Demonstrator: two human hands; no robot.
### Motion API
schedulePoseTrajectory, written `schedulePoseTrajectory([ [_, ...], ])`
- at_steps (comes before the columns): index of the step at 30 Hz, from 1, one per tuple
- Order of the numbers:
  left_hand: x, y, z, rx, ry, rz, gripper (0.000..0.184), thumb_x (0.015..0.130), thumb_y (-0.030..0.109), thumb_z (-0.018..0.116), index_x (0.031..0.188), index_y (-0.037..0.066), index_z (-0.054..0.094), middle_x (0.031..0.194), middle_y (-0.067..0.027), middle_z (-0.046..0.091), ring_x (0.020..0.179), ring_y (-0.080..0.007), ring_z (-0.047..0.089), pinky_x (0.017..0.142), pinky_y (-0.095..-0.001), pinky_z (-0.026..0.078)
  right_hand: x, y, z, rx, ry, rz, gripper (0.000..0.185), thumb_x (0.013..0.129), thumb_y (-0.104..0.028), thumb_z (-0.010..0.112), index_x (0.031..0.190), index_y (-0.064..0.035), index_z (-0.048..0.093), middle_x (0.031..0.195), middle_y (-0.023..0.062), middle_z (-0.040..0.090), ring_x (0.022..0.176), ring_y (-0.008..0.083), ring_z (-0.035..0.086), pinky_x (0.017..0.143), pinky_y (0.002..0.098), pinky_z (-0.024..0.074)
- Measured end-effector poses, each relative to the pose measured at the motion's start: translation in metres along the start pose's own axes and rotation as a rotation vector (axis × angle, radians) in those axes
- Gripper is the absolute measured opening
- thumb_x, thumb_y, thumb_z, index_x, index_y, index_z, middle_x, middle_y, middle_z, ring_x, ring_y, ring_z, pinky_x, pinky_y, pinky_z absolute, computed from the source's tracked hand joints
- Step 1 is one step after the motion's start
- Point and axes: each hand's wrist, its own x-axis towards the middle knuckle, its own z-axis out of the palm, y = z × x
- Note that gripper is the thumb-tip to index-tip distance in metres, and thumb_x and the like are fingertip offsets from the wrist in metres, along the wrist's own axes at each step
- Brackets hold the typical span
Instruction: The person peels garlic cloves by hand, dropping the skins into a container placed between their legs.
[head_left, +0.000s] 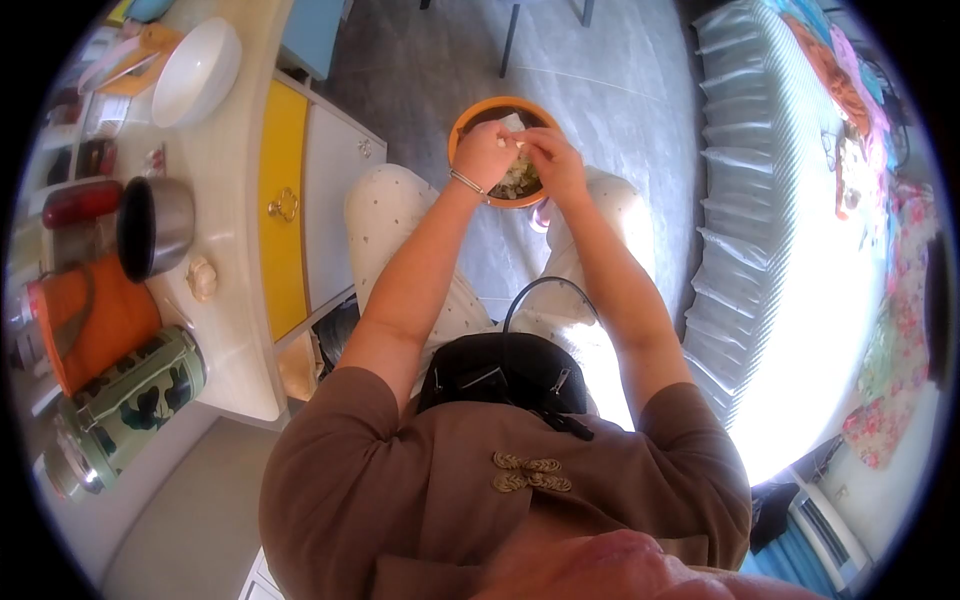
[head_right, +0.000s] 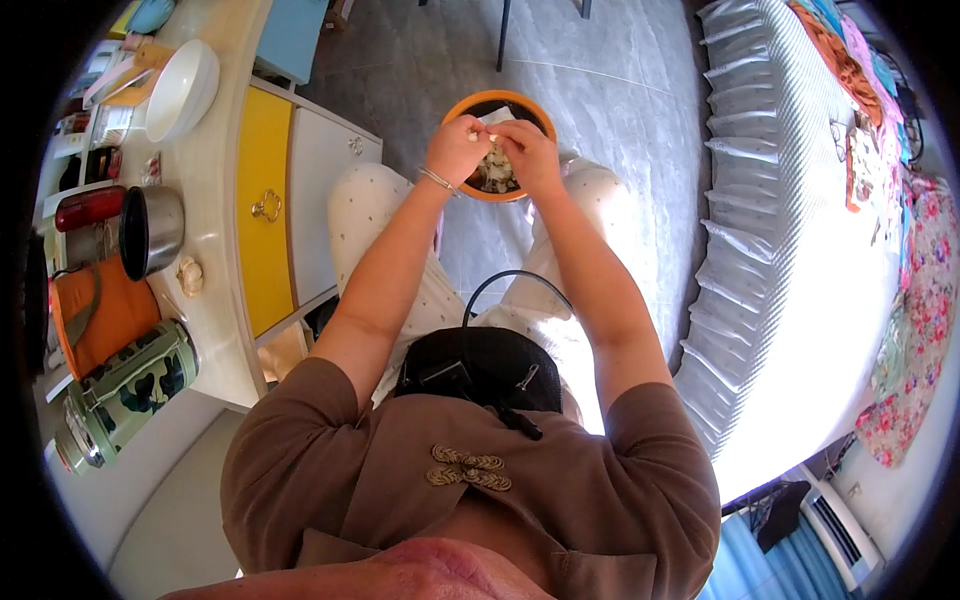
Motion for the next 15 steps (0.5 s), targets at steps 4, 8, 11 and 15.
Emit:
schedulePoseTrajectory([
  [4, 0.001, 0.002, 0.001, -0.086, 0.02, -0.01, 0.016, 0.076, 0.02, 0.063, 0.081, 0.004, 0.063, 0.083, -0.0139, 0.066, 0.077, -0.0295, 0.063, 0.071, -0.0369, 0.049, 0.002, -0.005, -0.001, 0.304, -0.034, 0.38, 0.02, 0.086, -0.005, 0.062, 0.105, -0.0048, 0.067, 0.093, 0.0044, 0.064, 0.088, 0.0126, 0.061, 0.078, 0.0246, 0.0481],
  [8, 0.005, -0.001, 0.004, -0.315, -0.051, -0.258, 0.016, 0.072, 0.018, 0.065, 0.079, 0.004, 0.063, 0.074, -0.0129, 0.065, 0.067, -0.0245, 0.064, 0.064, -0.034, 0.05, 0.002, -0.001, -0.002, 0.477, -0.109, 0.43, 0.028, 0.088, -0.01, 0.061, 0.117, -0.0065, 0.061, 0.098, 0.0045, 0.062, 0.095, 0.0114, 0.058, 0.084, 0.026, 0.046],
  [11, 0.009, -0.018, 0.013, -0.454, -0.108, -0.308, 0.017, 0.068, 0.017, 0.068, 0.077, 0.003, 0.063, 0.068, -0.0096, 0.064, 0.059, -0.0178, 0.062, 0.058, -0.0302, 0.048, 0.001, 0.004, 0.002, 0.449, -0.131, 0.386, 0.03, 0.087, -0.009, 0.063, 0.117, -0.0067, 0.06, 0.094, 0.0028, 0.061, 0.09, 0.0107, 0.058, 0.083, 0.025, 0.046],
  [15, 0.01, -0.022, 0.013, -0.598, -0.18, -0.372, 0.018, 0.068, 0.017, 0.069, 0.076, 0.003, 0.063, 0.068, -0.0051, 0.063, 0.06, -0.013, 0.059, 0.057, -0.0273, 0.047, 0.003, 0.022, 0.004, 0.244, -0.085, 0.222, 0.028, 0.085, -0.008, 0.065, 0.112, -0.0056, 0.06, 0.09, 0.0013, 0.06, 0.086, 0.0105, 0.057, 0.08, 0.0243, 0.046],
])
